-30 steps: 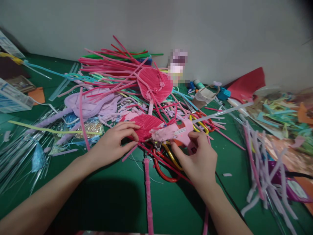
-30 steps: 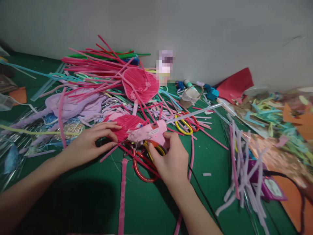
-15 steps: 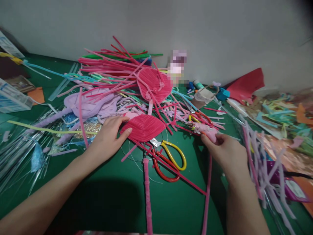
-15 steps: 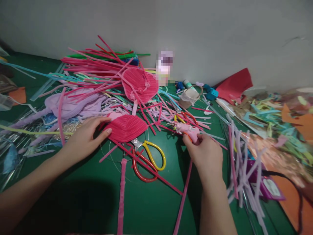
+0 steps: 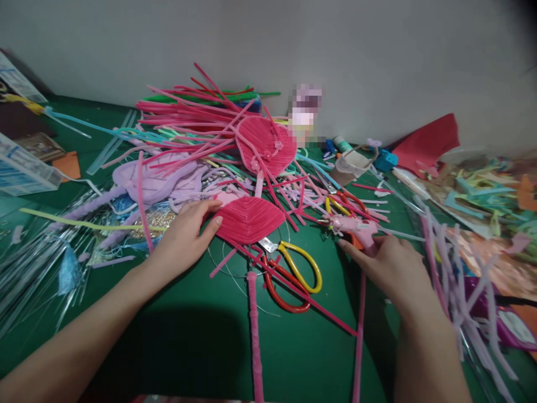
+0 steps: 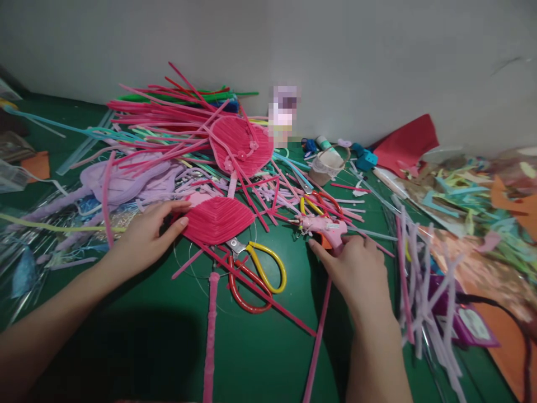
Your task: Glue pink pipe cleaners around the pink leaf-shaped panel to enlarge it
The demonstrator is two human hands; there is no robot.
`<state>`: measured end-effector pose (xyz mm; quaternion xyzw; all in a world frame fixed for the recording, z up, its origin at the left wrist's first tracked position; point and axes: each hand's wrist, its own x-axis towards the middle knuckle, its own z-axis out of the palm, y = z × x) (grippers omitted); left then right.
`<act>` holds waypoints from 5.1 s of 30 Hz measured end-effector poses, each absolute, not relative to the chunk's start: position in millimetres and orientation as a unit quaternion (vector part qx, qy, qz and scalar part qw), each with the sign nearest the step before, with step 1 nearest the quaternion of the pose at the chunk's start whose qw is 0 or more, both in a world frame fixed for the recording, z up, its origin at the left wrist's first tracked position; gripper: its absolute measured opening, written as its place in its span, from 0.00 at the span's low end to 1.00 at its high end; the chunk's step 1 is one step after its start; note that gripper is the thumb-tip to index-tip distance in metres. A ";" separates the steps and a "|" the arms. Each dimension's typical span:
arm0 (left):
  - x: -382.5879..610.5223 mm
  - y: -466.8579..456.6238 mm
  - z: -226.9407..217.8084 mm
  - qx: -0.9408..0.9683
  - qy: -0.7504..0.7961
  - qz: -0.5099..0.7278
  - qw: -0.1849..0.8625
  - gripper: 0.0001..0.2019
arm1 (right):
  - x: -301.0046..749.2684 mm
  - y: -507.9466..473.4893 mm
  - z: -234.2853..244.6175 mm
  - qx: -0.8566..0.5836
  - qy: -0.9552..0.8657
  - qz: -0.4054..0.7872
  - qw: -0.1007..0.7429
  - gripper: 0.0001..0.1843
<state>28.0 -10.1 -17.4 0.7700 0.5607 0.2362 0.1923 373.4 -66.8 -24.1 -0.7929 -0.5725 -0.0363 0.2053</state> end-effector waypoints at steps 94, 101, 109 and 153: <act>38.3 -19.7 -26.1 0.866 0.419 0.221 0.160 0.22 | 266.6 -80.8 -29.3 -0.462 -0.855 0.044 0.231 0.15; 38.7 -19.9 -25.2 0.866 0.419 0.220 0.162 0.22 | 266.5 -80.6 -30.4 -0.462 -0.854 0.048 0.236 0.15; 38.2 -20.2 -25.0 0.865 0.422 0.218 0.159 0.21 | 265.9 -80.6 -29.4 -0.462 -0.854 0.046 0.234 0.15; 44.6 -29.5 -13.1 0.935 0.255 0.237 0.064 0.10 | 267.8 -81.2 -30.8 -0.461 -0.856 0.052 0.229 0.15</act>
